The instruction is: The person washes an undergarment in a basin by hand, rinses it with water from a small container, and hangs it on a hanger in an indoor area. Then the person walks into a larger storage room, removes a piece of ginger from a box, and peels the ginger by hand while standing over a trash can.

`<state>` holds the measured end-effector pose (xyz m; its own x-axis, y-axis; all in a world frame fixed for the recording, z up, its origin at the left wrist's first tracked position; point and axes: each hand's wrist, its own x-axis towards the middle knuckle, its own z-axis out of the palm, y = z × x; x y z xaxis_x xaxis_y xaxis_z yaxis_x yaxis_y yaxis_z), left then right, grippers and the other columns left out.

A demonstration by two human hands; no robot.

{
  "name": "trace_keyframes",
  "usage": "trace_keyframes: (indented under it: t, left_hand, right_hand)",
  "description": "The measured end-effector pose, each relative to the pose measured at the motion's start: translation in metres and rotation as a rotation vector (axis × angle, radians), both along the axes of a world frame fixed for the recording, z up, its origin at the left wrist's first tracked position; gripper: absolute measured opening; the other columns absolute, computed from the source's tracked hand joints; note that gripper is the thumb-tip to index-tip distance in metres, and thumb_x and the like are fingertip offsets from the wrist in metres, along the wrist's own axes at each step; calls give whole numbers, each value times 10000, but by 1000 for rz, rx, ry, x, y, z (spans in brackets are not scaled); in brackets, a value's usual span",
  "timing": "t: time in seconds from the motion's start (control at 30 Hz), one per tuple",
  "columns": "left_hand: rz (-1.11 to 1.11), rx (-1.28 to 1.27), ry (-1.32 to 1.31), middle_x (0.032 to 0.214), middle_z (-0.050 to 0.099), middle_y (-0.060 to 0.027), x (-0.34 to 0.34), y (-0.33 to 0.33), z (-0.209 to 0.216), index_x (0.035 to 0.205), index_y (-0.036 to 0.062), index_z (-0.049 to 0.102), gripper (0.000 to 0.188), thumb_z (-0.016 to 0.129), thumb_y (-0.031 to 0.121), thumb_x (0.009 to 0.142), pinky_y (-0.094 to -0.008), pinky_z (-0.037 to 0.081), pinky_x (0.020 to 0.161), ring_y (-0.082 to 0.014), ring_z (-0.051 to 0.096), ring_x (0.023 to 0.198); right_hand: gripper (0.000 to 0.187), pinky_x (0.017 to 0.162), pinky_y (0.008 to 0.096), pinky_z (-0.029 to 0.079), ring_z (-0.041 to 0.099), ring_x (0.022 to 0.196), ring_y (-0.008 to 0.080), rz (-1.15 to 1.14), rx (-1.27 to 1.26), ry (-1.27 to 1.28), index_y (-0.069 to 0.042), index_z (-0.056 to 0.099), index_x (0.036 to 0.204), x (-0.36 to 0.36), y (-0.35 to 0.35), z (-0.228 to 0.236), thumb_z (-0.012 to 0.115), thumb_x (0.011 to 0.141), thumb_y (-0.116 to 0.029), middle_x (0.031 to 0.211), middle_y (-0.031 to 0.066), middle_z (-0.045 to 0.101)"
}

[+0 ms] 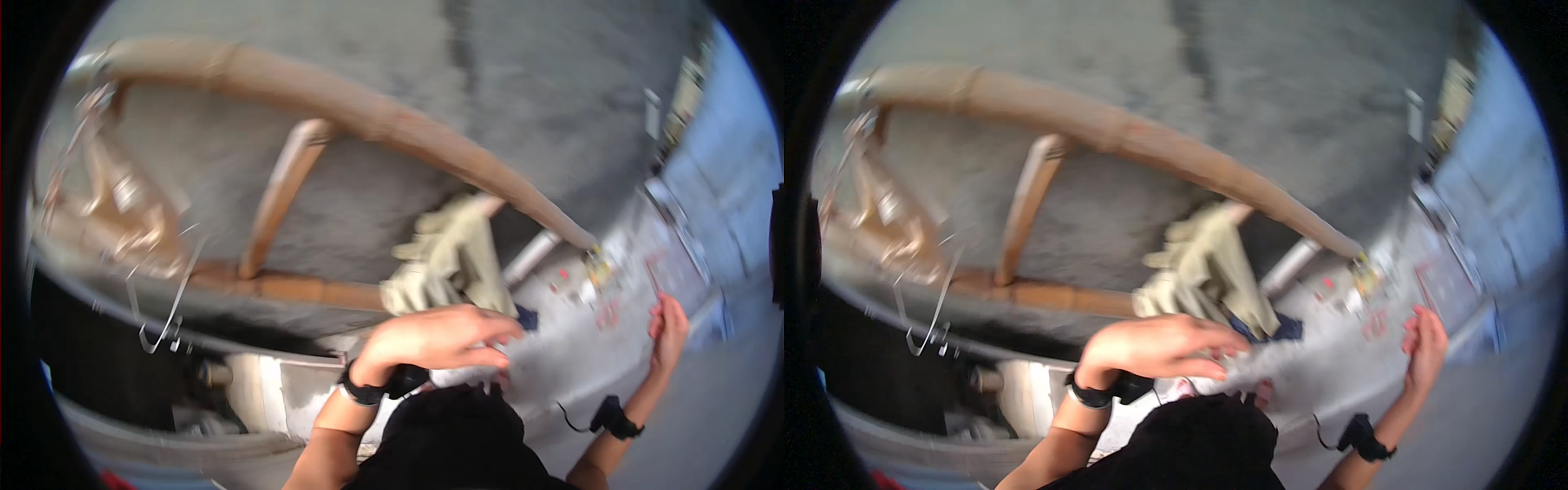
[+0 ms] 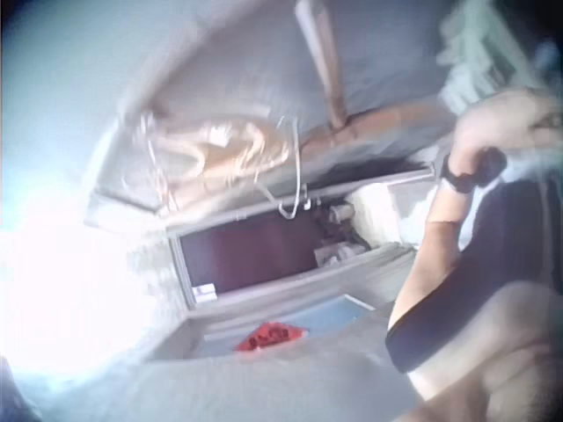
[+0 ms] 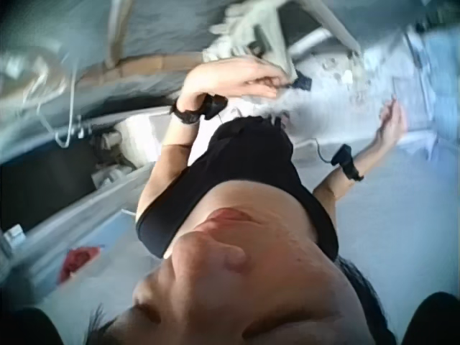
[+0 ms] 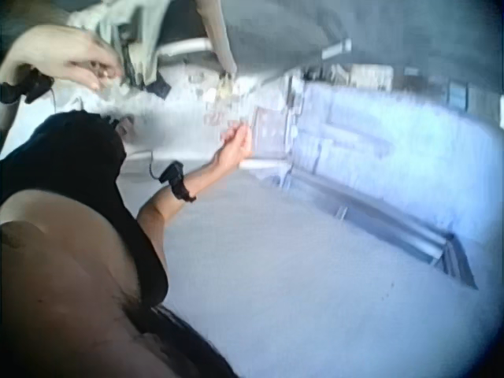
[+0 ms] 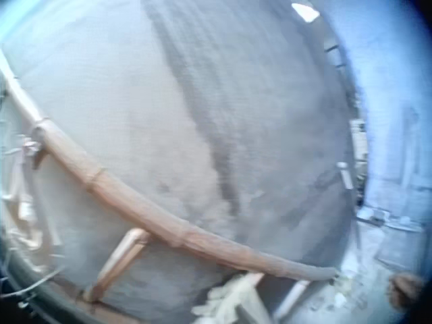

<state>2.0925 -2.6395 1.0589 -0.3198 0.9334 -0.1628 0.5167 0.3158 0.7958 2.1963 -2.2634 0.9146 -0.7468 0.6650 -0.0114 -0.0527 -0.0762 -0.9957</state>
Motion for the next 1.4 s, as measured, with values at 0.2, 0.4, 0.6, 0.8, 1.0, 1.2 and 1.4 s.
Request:
trace_keyframes:
  t: [0.2,0.4,0.6,0.8,1.0,1.2,1.4]
  left_hand:
    - [-45,-54,-106,970,606,-156,-22,76,-41,1160,13,503,404,613,235,842,-352,487,740,-264,617,851]
    - [-108,-176,-242,1007,606,-78,-40,154,-78,1165,7,494,335,588,130,868,-291,471,791,-165,589,883]
    - [-161,-181,-234,869,612,-85,-77,233,-146,1099,-17,528,289,603,120,855,-269,480,693,-133,576,764]
    - [-275,-256,-290,974,614,-67,-133,304,-200,1155,-8,500,314,566,143,888,-260,450,775,-121,559,871]
    - [-165,-171,-174,828,629,-149,-209,389,-267,1100,-16,536,311,597,161,851,-310,478,683,-196,608,745]
    - [-120,-211,-78,845,633,-169,-259,486,-279,1081,-25,535,309,591,167,844,-328,475,682,-247,607,742]
    - [-147,-212,-106,774,607,-77,-282,567,-312,1051,-14,549,260,559,176,874,-282,457,659,-149,569,710]
  right_hand:
    - [233,418,188,332,430,472,41,-165,-245,-82,11,612,937,52,38,-25,506,912,-195,664,21,565]
    - [206,416,188,326,437,448,57,-435,-321,-42,7,618,895,106,69,-33,539,894,-183,651,26,584]
    - [204,408,192,328,450,449,61,-607,-374,-83,2,622,885,136,90,-54,552,889,-190,645,26,588]
    - [207,403,193,328,450,445,64,-741,-322,-113,2,622,878,121,128,-58,546,890,-190,644,28,592]
    - [193,428,196,357,478,475,65,-742,-310,-248,-15,625,880,73,212,-77,543,890,-190,663,16,601]
    - [205,465,204,379,493,516,74,-682,-244,-368,-11,615,907,46,271,-59,515,909,-190,681,18,598]
    - [194,484,197,420,522,522,73,-681,-292,-441,-26,632,901,25,376,-71,542,886,-198,702,20,618]
